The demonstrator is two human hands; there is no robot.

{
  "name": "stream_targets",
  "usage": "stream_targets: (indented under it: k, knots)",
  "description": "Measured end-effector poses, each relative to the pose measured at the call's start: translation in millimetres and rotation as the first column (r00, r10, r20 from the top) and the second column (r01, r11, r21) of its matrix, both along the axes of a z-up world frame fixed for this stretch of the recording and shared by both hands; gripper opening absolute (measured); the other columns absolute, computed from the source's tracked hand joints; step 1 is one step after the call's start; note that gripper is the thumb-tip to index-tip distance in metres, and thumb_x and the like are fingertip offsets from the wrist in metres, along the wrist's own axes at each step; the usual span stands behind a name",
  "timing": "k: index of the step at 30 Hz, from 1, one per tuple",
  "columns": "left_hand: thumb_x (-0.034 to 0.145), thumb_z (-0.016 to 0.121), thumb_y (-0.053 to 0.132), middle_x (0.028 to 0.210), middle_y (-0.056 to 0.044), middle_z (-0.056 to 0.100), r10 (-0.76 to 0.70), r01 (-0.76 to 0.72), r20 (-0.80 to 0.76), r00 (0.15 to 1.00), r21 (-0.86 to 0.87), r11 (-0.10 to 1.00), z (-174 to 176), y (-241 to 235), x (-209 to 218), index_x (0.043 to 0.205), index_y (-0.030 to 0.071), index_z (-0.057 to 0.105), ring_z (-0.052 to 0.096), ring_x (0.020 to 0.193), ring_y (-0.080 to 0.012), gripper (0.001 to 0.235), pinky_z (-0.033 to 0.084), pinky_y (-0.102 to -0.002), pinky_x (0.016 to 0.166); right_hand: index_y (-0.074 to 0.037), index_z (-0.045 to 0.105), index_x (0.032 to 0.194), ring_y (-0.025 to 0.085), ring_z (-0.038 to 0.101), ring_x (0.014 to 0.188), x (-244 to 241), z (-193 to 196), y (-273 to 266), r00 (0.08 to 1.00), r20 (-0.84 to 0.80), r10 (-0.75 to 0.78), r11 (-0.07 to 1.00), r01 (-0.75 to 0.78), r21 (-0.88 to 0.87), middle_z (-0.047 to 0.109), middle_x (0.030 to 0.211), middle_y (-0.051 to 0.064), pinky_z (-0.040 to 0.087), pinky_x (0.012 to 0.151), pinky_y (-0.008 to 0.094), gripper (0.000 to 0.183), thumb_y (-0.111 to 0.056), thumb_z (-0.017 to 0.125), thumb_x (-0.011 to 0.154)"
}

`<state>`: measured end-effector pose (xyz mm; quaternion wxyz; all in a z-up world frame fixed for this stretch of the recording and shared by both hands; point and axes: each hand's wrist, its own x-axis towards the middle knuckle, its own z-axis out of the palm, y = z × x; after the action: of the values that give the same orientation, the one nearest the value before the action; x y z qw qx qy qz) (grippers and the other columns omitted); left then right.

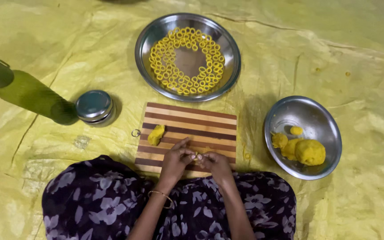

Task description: The person rolls small pieces of yellow dough into thin ropes on a wooden board, then shapes them into rings and places them into a metal tray. The process is repeated with multiple pieces of dough taken from a bowl.

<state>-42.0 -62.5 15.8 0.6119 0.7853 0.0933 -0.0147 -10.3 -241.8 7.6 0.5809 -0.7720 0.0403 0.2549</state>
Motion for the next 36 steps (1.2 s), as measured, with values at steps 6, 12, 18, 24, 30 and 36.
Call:
stream_targets:
  k: [6,12,18,24,30,36]
  knots:
    - [0.080,0.076,0.001,0.149,-0.008,0.058,0.007,-0.021,0.095,0.995,0.144,0.989,25,-1,-3,0.098,0.003,0.079,0.066,0.124,-0.0251,0.018,0.057,-0.033,0.097,0.001,0.075,0.101,0.014,0.067,0.081,0,-5,-1,0.993,-0.103,-0.064,0.992,0.074,0.101,0.075,0.088,0.006,0.055,0.080,0.029,0.018,-0.013,0.065,0.096]
    - [0.075,0.080,0.003,0.142,-0.005,0.063,-0.045,-0.045,0.234,0.971,0.366,0.930,41,-4,-5,0.091,0.006,0.081,0.063,0.123,-0.0259,0.016,0.055,-0.035,0.095,-0.001,0.076,0.100,0.014,0.066,0.079,2,1,1,0.987,-0.130,-0.093,0.993,0.101,0.057,0.075,0.087,0.006,0.055,0.079,0.029,0.021,-0.018,0.065,0.098]
    - [0.076,0.078,0.001,0.138,-0.007,0.065,-0.132,-0.081,0.352,0.927,0.531,0.844,44,-4,-5,0.083,0.004,0.076,0.064,0.122,-0.0258,0.008,0.056,-0.036,0.096,-0.001,0.077,0.100,0.015,0.067,0.078,0,9,5,0.984,-0.141,-0.105,0.994,0.108,0.012,0.075,0.086,0.007,0.056,0.079,0.030,0.022,-0.020,0.066,0.097]
    - [0.081,0.074,0.006,0.144,-0.003,0.061,-0.044,0.017,0.090,0.995,0.286,0.958,17,6,-1,0.084,0.004,0.074,0.065,0.122,-0.0234,0.003,0.057,-0.035,0.093,-0.004,0.076,0.102,0.018,0.071,0.086,3,6,1,0.974,-0.098,-0.204,0.978,0.199,-0.062,0.076,0.089,0.007,0.058,0.083,0.031,0.019,-0.019,0.067,0.096]
    - [0.093,0.068,0.014,0.147,-0.005,0.061,-0.097,-0.010,-0.149,0.984,-0.591,0.807,-19,14,8,0.096,0.009,0.075,0.064,0.125,-0.0185,0.009,0.052,-0.033,0.107,-0.004,0.078,0.104,0.024,0.072,0.090,-3,7,10,0.875,0.483,-0.019,0.944,0.175,-0.278,0.076,0.101,0.010,0.057,0.079,0.034,0.018,-0.007,0.073,0.087]
    - [0.093,0.067,0.022,0.148,-0.005,0.062,-0.173,-0.029,-0.178,0.969,-0.774,0.632,-27,13,3,0.094,0.010,0.071,0.065,0.119,-0.0168,0.013,0.051,-0.035,0.106,-0.005,0.081,0.101,0.029,0.072,0.091,-8,21,17,0.843,0.534,0.068,0.847,0.234,-0.477,0.076,0.099,0.015,0.056,0.082,0.037,0.027,0.008,0.068,0.081]
